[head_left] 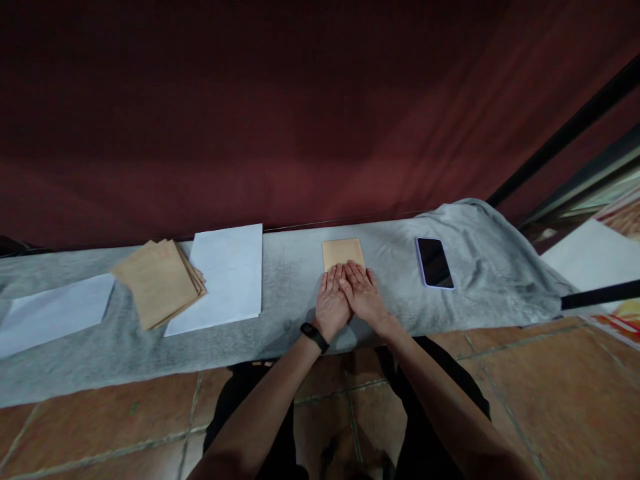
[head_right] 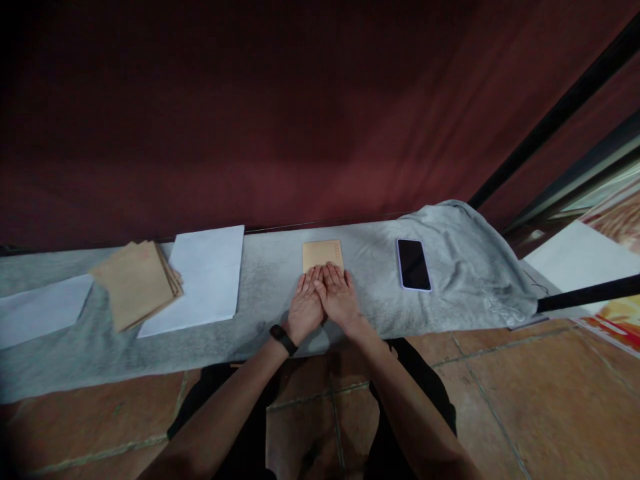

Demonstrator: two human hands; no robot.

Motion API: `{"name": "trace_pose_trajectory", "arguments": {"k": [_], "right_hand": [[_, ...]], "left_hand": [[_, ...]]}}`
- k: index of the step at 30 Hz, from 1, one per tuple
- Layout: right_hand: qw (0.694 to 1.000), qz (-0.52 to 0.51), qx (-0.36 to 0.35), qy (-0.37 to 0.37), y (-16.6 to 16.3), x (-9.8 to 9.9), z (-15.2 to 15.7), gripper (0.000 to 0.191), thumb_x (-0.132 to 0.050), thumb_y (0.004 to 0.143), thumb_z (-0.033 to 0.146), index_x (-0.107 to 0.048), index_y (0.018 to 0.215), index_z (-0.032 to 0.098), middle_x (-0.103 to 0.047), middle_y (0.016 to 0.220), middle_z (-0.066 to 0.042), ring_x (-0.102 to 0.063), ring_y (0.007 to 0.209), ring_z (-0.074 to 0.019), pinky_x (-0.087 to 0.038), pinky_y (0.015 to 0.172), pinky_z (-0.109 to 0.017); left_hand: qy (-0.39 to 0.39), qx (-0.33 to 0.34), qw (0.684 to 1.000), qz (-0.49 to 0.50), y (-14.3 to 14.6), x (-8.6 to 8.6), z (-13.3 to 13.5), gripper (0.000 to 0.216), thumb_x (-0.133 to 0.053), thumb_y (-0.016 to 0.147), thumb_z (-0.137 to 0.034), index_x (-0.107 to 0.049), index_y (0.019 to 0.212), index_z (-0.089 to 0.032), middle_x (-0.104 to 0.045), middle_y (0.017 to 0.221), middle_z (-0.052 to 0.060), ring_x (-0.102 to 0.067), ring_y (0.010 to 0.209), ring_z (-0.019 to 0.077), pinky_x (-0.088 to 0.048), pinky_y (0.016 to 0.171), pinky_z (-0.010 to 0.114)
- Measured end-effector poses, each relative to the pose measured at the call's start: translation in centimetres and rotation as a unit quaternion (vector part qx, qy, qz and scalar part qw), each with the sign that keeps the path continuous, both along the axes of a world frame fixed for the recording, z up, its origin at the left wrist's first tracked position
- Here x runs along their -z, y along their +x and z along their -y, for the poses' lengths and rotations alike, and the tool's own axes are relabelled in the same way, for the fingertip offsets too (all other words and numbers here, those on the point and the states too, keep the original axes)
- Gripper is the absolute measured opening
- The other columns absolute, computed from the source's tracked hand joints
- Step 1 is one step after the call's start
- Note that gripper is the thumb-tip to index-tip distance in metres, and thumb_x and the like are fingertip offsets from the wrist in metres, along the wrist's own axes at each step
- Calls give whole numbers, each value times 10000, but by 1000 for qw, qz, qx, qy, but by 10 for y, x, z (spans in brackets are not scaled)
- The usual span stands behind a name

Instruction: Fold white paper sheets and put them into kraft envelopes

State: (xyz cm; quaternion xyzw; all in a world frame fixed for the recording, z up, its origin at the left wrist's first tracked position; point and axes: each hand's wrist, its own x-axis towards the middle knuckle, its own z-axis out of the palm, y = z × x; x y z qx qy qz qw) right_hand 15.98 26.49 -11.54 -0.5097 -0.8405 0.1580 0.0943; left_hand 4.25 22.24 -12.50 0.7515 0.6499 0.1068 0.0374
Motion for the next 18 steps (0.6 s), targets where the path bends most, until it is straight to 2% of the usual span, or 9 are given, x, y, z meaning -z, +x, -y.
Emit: {"name": "trace_pose_trajectory", "arguments": {"k": [5,8,13,18], "right_hand": [[999,16,29,-3,-5,-1,-10,643,-122,1085,426,-357,1599,119,-292,1680,-114,-231,1573,-265,-148,1277,-498],[999,22,43,7,-4,2,-11,641,-138,1086,435,-346,1604,119,-289,1680,-120,-245,1568,-272,-156,1271,-493],[995,10,62,83,4,16,-7,642,-192,1091,434,-365,1584,60,-338,1654,-161,-311,1536,-309,-177,1253,-513],[988,1,67,138,19,27,-6,622,-281,1083,431,-394,1568,58,-405,1616,-181,-381,1494,-331,-205,1231,-532]], "left_hand": [[14,-16,1000,19,0,7,-18,644,-341,1004,-238,-242,1630,-119,-330,1667,152,-227,1574,279,-242,1270,518],[18,-21,1000,15,-2,9,-21,622,-325,1013,-245,-275,1619,-113,-347,1660,148,-234,1572,277,-246,1267,505],[-4,-65,998,-7,-6,6,-21,598,-289,1037,-295,-335,1591,-74,-317,1672,138,-210,1581,249,-199,1287,464],[-20,-86,996,-21,-11,0,-18,628,-311,1049,-395,-347,1585,-70,-288,1681,137,-206,1582,252,-161,1298,464]]}}
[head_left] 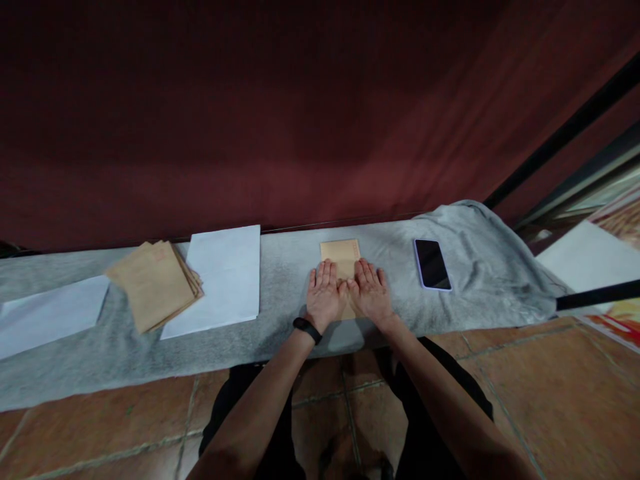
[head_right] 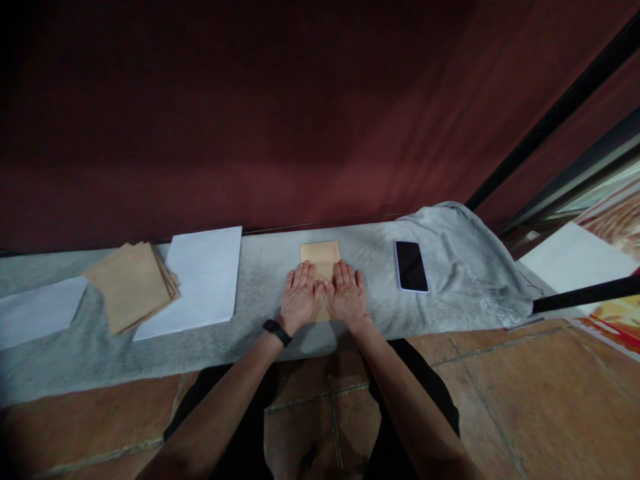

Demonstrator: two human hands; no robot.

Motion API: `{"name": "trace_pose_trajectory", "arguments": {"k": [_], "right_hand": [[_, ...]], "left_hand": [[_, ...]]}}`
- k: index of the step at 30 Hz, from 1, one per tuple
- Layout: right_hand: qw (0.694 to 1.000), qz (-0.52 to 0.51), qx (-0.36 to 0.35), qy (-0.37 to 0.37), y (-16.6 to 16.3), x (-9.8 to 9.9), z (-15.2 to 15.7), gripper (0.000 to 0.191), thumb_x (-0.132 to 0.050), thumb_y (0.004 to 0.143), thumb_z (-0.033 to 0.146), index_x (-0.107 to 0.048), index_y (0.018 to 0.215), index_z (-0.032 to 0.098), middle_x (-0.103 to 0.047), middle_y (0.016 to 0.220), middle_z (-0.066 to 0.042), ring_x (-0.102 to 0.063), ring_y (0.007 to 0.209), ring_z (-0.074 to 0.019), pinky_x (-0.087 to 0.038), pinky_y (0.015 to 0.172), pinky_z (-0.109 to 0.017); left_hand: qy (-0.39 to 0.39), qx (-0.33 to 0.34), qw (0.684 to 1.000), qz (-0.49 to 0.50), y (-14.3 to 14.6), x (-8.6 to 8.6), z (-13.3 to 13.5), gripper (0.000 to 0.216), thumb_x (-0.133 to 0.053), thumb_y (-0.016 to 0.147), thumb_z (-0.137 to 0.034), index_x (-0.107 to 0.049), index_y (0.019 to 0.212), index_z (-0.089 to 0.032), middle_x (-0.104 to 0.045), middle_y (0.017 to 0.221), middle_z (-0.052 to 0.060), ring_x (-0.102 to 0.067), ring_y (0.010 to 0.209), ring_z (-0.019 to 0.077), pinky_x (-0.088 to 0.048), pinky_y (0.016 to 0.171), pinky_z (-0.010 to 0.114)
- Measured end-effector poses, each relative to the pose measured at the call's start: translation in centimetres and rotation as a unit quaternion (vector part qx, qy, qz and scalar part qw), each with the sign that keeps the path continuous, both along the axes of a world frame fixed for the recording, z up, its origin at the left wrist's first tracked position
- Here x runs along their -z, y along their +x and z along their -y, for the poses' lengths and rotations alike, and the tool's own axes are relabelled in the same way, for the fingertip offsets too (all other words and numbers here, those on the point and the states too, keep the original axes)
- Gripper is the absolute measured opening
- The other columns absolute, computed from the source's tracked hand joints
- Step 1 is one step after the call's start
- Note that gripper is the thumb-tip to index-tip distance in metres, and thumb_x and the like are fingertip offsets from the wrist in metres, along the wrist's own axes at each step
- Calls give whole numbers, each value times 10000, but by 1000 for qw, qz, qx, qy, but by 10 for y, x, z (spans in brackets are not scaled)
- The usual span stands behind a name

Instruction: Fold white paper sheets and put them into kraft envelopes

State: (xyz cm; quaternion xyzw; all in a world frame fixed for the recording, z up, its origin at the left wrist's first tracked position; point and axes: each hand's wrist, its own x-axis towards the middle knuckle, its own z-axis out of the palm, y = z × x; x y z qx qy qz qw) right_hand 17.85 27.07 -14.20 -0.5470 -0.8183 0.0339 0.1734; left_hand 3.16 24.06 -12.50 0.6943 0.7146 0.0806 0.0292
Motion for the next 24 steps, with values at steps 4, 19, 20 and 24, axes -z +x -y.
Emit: {"name": "trace_pose_trajectory", "arguments": {"k": [4,19,20,24], "right_hand": [[1000,12,8,2,9,1,-1,634,-321,1076,446,-391,1568,52,-398,1618,-192,-382,1493,-342,-219,1227,-535],[993,-18,-89,-75,-10,-13,44,630,-196,1093,411,-323,1599,58,-323,1663,-147,-275,1560,-238,-213,1276,-452],[993,-13,-86,-79,-9,-12,45,630,-195,1093,410,-321,1601,59,-325,1662,-145,-273,1561,-236,-207,1278,-450],[995,1,-78,-68,-3,-8,42,617,-194,1094,416,-310,1614,104,-333,1661,-122,-269,1562,-233,-193,1278,-461]], "left_hand": [[-2,-10,1000,-6,-4,0,3,637,-316,1052,-409,-349,1579,-53,-296,1675,158,-215,1579,263,-163,1297,463],[64,142,988,-8,27,20,63,654,-395,1009,-203,-213,1628,-90,-293,1676,166,-223,1574,281,-252,1276,537],[60,139,988,-12,27,21,65,651,-393,1007,-192,-220,1624,-81,-288,1677,170,-220,1575,277,-252,1277,528],[53,117,992,-17,21,17,66,638,-381,995,-164,-253,1607,-41,-283,1678,175,-213,1577,262,-241,1286,487]]}}
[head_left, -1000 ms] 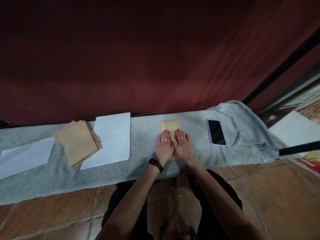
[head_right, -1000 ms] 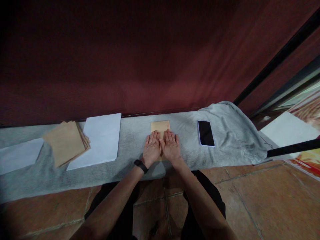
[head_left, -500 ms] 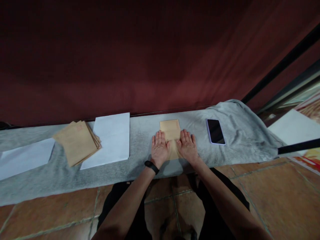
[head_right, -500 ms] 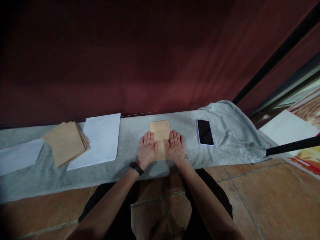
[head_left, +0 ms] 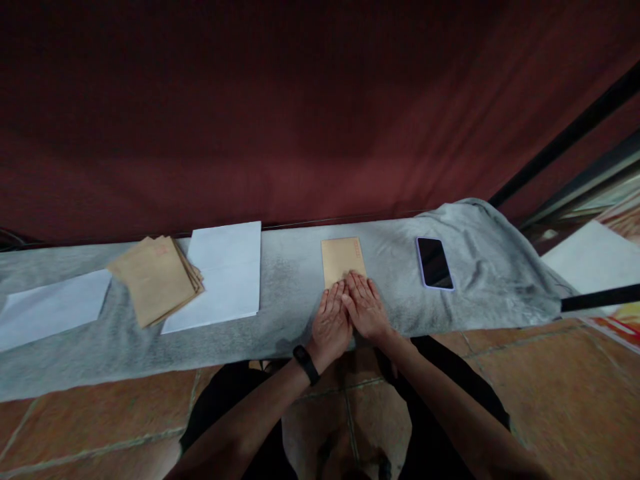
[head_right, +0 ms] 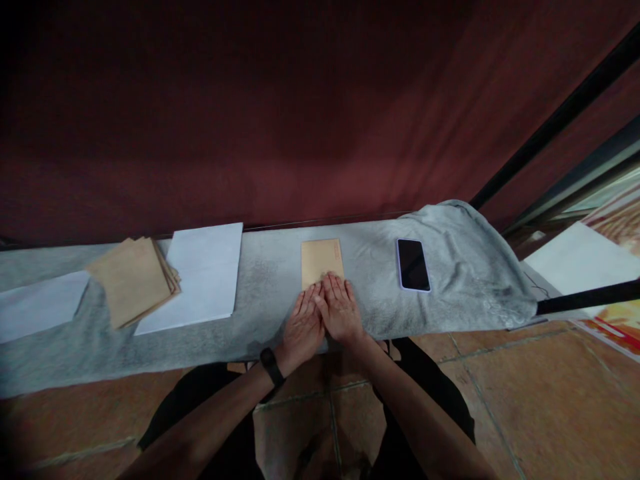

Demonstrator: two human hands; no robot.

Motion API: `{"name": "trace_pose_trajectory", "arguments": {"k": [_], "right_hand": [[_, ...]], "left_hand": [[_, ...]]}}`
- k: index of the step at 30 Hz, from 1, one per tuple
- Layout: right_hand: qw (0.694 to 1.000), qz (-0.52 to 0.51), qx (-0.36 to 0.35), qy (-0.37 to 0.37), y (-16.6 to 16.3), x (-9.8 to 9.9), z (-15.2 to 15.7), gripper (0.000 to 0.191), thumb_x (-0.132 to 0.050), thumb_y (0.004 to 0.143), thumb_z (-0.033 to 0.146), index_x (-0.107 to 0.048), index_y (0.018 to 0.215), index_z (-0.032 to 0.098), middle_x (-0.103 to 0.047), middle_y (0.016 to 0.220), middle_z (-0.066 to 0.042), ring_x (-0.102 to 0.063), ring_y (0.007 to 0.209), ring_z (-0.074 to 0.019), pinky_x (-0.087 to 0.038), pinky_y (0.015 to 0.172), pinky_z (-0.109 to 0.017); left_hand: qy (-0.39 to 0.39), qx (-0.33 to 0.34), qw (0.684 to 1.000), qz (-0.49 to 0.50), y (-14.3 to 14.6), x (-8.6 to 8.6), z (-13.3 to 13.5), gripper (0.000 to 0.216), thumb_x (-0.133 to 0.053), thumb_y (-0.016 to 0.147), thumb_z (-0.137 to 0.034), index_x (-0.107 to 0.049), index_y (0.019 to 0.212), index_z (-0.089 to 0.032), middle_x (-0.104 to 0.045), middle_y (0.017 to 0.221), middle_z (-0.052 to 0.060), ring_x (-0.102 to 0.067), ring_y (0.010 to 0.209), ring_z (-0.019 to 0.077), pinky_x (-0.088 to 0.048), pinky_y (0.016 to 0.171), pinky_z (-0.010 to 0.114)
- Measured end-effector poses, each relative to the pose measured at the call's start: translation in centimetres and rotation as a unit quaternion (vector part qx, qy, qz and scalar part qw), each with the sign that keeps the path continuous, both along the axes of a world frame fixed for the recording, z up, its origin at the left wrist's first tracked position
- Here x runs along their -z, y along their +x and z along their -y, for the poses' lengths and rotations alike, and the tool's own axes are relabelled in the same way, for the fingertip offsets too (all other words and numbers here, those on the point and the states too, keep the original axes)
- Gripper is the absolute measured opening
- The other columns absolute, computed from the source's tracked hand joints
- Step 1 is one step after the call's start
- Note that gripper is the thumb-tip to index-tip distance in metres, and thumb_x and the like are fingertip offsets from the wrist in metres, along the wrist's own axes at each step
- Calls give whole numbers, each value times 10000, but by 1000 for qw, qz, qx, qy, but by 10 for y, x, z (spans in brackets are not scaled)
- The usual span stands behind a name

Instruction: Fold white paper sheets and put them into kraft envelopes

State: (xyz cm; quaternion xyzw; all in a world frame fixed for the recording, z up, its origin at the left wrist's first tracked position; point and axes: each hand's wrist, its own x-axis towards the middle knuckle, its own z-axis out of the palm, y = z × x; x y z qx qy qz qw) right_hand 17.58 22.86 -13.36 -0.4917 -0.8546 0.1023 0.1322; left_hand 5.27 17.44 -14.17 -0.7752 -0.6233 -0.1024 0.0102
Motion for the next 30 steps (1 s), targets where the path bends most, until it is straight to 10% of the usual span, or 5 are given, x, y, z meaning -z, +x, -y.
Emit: {"name": "trace_pose_trajectory", "arguments": {"k": [16,30], "right_hand": [[999,22,5,44,26,4,-18,596,-257,1088,395,-311,1616,123,-353,1651,-138,-332,1530,-284,-182,1262,-521],[996,34,-50,-64,46,-6,-32,662,-394,1025,414,-281,1628,166,-263,1698,-107,-251,1567,-263,-161,1280,-495]], "left_hand": [[-19,-33,999,13,-16,-16,10,681,-382,1047,-502,-341,1590,-93,-312,1671,144,-245,1569,271,-253,1282,470],[-27,72,997,23,-13,-19,-13,557,-305,1065,-339,-379,1560,-95,-350,1663,126,-246,1569,224,-231,1290,427]]}}
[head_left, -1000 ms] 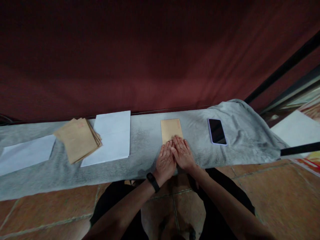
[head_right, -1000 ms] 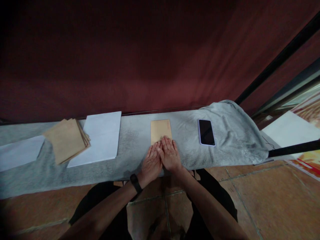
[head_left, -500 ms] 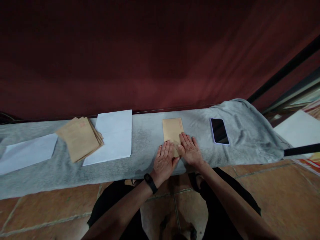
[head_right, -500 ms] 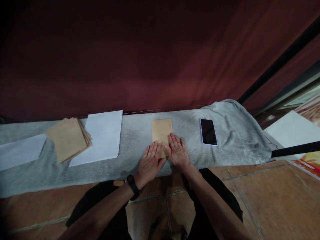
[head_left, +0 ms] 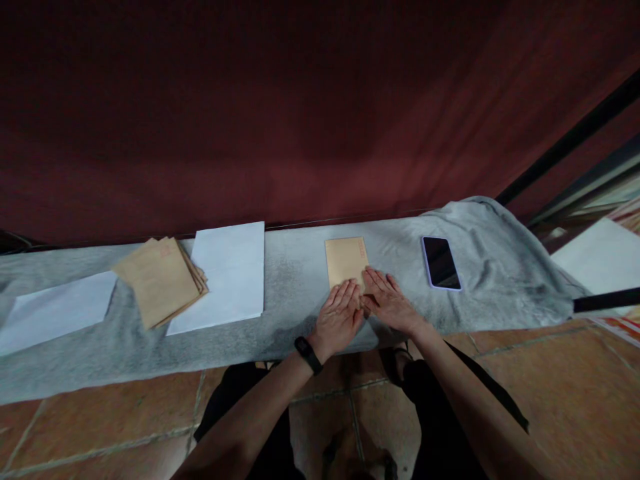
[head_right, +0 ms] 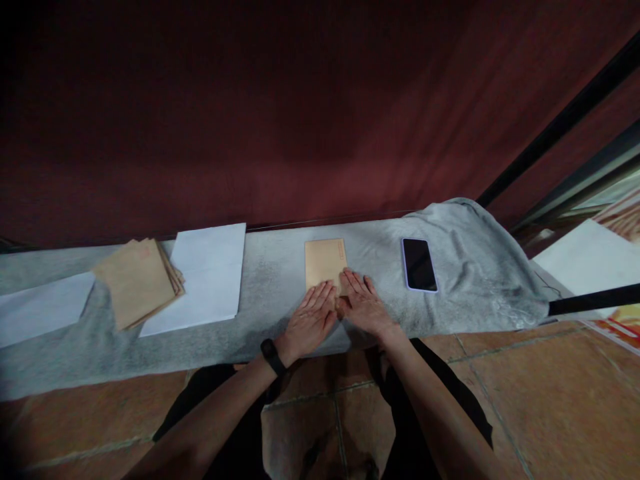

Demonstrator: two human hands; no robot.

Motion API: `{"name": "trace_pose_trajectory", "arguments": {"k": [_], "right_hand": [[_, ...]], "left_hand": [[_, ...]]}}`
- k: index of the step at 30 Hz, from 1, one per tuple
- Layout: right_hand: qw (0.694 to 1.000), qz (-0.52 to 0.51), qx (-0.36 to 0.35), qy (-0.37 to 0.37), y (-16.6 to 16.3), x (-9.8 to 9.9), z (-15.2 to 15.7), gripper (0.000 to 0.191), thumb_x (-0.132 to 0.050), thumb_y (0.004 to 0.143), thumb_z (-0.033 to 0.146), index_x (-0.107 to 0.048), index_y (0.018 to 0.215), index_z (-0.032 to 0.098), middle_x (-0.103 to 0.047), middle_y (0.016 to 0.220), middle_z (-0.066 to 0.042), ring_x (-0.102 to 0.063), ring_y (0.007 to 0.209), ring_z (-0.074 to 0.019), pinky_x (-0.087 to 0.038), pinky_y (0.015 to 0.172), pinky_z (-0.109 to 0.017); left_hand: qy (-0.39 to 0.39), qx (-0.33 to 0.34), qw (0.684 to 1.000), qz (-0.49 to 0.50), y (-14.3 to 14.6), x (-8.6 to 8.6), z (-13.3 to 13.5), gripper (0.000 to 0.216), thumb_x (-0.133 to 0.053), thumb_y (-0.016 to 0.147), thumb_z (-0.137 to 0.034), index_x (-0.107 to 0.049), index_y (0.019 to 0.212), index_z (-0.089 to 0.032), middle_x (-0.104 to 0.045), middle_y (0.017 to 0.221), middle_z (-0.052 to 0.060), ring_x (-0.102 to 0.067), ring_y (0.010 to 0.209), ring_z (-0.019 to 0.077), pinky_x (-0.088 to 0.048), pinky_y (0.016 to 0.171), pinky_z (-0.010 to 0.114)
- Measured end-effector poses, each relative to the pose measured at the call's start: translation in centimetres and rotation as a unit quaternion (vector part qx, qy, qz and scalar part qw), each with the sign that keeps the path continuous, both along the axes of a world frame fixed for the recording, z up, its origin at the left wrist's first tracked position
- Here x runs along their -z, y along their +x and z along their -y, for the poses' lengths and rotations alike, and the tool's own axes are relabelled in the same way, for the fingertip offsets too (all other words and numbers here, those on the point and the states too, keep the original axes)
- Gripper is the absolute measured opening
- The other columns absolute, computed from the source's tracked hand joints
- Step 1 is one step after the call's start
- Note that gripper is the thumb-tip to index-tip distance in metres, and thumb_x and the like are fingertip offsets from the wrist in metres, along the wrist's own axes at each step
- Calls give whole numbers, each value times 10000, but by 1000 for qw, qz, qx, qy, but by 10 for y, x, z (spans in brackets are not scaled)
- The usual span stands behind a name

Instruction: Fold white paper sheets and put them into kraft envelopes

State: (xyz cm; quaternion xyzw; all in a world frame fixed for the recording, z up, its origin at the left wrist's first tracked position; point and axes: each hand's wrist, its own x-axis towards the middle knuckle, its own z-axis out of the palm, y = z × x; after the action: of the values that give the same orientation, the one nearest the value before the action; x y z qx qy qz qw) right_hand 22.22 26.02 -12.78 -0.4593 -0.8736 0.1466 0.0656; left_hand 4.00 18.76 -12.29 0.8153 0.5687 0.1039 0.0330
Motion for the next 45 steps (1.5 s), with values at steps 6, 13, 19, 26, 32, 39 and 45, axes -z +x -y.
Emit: {"name": "trace_pose_trajectory", "arguments": {"k": [6,13,19,26,32,39,45], "right_hand": [[997,-2,-22,-78,19,-3,-16,867,-598,897,511,-266,1636,202,-246,1707,-108,-190,1584,-265,-182,1280,-480],[997,4,-14,-79,15,-2,-17,888,-636,873,531,-300,1624,198,-246,1705,-116,-189,1585,-276,-181,1281,-490],[996,3,-5,-94,10,-8,-17,929,-646,868,509,-264,1630,142,-238,1703,-141,-191,1584,-280,-166,1284,-477],[993,15,2,-114,8,-12,-17,969,-658,853,517,-233,1640,145,-196,1716,-124,-173,1587,-291,-162,1281,-464],[996,13,-6,-88,9,-6,-16,931,-636,874,541,-252,1636,171,-221,1709,-130,-185,1583,-296,-169,1272,-478],[995,16,-1,-97,10,-11,-16,948,-640,862,556,-256,1636,165,-201,1715,-121,-176,1586,-295,-165,1276,-458],[991,25,-15,-130,17,-18,-21,1008,-720,806,536,-275,1632,166,-173,1720,-120,-154,1589,-313,-164,1278,-464]], "left_hand": [[-8,-6,1000,6,4,1,-32,565,-288,1060,-313,-350,1576,-91,-326,1674,108,-241,1570,220,-207,1295,438],[-1,-57,998,13,16,7,-71,563,-286,1057,-335,-383,1576,-141,-343,1669,70,-254,1568,231,-181,1298,476],[15,-77,996,32,19,9,-97,568,-273,1054,-340,-364,1594,-190,-373,1659,36,-234,1573,244,-145,1297,497],[-4,-137,990,37,23,6,-115,560,-308,1047,-398,-416,1572,-237,-381,1657,19,-218,1575,273,-162,1287,522],[-7,-195,980,41,11,6,-122,586,-318,1047,-442,-413,1574,-204,-357,1667,71,-244,1565,310,-178,1277,544],[4,-224,974,35,3,10,-118,640,-332,1046,-444,-362,1583,-96,-312,1669,168,-211,1577,307,-175,1278,539],[18,-157,987,24,10,9,-88,596,-348,1057,-419,-379,1579,-133,-310,1675,150,-225,1574,305,-173,1285,535]]}}
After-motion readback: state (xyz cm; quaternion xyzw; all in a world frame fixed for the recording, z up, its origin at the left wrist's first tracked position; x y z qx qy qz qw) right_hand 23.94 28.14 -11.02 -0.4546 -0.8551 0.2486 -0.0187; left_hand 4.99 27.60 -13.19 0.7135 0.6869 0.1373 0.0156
